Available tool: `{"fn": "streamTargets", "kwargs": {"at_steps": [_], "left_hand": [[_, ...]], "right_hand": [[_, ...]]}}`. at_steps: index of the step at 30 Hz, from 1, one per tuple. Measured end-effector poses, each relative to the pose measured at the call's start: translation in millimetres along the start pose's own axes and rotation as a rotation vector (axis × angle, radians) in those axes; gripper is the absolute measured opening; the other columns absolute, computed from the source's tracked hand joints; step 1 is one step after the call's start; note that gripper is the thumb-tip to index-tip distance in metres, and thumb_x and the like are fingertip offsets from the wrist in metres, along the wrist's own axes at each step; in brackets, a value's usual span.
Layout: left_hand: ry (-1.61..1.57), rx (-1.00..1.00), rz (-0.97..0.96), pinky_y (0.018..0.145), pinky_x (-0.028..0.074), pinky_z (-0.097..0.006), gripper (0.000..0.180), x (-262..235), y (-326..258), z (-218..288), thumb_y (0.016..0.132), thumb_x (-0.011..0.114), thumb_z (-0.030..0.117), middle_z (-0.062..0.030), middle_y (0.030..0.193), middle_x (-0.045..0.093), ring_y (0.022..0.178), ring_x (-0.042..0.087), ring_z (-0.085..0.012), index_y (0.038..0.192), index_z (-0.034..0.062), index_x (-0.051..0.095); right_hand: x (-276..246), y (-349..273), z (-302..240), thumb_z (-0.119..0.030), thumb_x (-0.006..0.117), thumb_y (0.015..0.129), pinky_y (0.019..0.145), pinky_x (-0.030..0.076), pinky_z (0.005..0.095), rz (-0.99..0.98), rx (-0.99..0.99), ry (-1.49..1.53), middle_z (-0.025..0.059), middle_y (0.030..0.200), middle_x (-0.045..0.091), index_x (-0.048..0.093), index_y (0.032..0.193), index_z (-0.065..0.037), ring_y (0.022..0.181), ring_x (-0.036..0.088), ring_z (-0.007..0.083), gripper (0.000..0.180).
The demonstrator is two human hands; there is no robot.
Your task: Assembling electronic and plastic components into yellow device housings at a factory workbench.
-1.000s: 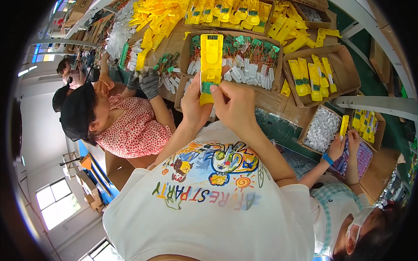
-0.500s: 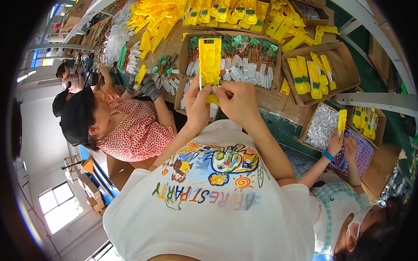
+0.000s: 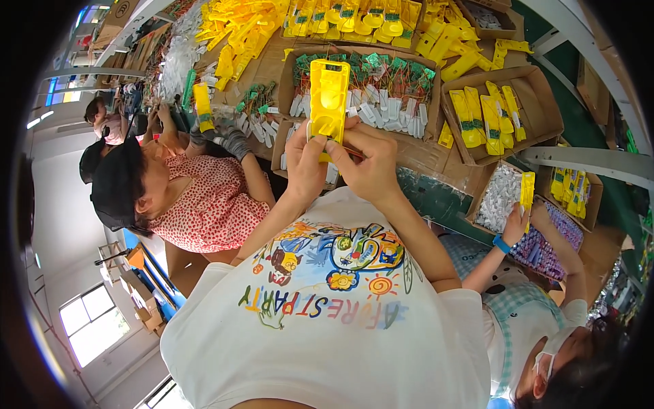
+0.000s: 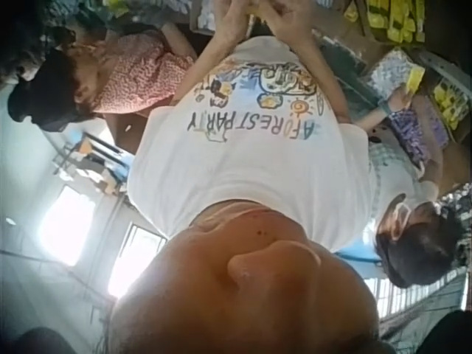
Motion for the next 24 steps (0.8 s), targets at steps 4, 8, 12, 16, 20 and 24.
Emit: {"fn": "streamTargets", "kwargs": {"at_steps": [4, 8, 12, 16, 20, 24], "left_hand": [[0.085, 0.043, 0.0, 0.084, 0.047, -0.027, 0.037, -11.4, 9.6, -13.6, 0.088, 0.042, 0.003, -0.0099, 0.11, 0.062, 0.099, 0.058, -0.0148, 0.124, -0.0028, 0.05], [0.066, -0.038, -0.117, 0.095, 0.04, -0.029, 0.045, -6.1, 12.3, -12.4, 0.087, 0.041, 0.0, -0.01, 0.12, 0.055, 0.11, 0.052, -0.0163, 0.132, -0.0015, 0.041], [0.055, -0.057, -0.204, 0.102, 0.034, -0.032, 0.053, -4.8, 7.2, -11.8, 0.086, 0.04, -0.002, -0.0117, 0.133, 0.045, 0.121, 0.044, -0.018, 0.138, -0.0003, 0.031], [0.077, -0.031, -0.225, 0.101, 0.032, -0.028, 0.058, -1.3, 12.7, -14.3, 0.086, 0.045, -0.003, -0.0089, 0.133, 0.042, 0.123, 0.041, -0.0168, 0.141, 0.0005, 0.027], [0.188, 0.096, -0.381, 0.103, 0.031, -0.031, 0.054, 18.2, 8.3, -20.4, 0.086, 0.05, 0.005, -0.0095, 0.131, 0.045, 0.122, 0.041, -0.0188, 0.138, -0.0003, 0.034], [0.084, -0.185, -0.295, 0.091, 0.044, -0.031, 0.043, 31.5, -3.2, -39.0, 0.086, 0.053, 0.01, -0.0092, 0.119, 0.055, 0.108, 0.054, -0.0186, 0.128, 0.0017, 0.047]], "right_hand": [[1.0, 0.7, 13.8, -0.01, 0.067, 0.078, 0.048, 0.04, 0.0267, 0.103, -0.014, -0.015, 0.0081, 0.065, 0.059, 0.067, 0.083, 0.0, 0.053, 0.054, 0.014, 0.011], [4.0, -4.0, 53.2, -0.011, 0.064, 0.082, 0.05, 0.041, 0.0244, 0.061, 0.12, 0.167, 0.0053, 0.069, 0.061, 0.066, 0.086, 0.001, 0.057, 0.055, 0.0089, 0.014], [4.9, -4.1, 59.1, -0.011, 0.062, 0.084, 0.054, 0.043, 0.0223, -0.061, 0.319, 0.311, 0.002, 0.072, 0.062, 0.066, 0.09, 0.002, 0.063, 0.055, 0.0053, 0.015], [-1.4, 4.4, 53.4, -0.012, 0.063, 0.082, 0.056, 0.044, 0.0217, -0.031, 0.334, 0.334, 0.002, 0.075, 0.063, 0.065, 0.092, 0.001, 0.065, 0.056, 0.0059, 0.017], [-28.4, -11.9, 43.2, -0.017, 0.068, 0.076, 0.057, 0.046, 0.0249, 0.091, 0.29, 0.211, 0.003, 0.075, 0.065, 0.066, 0.094, -0.002, 0.064, 0.056, 0.0078, 0.023], [-47.3, -30.7, 27.1, -0.029, 0.069, 0.072, 0.06, 0.048, 0.0325, 0.08, 0.354, -0.006, 0.0084, 0.073, 0.066, 0.067, 0.091, -0.007, 0.068, 0.06, 0.0136, 0.03]]}}
Point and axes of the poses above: each hand's wrist, its own y-axis towards the middle knuckle, its own x-axis out of the palm, z = x × y, the point moved 6 cm from there along y, towards the middle knuckle
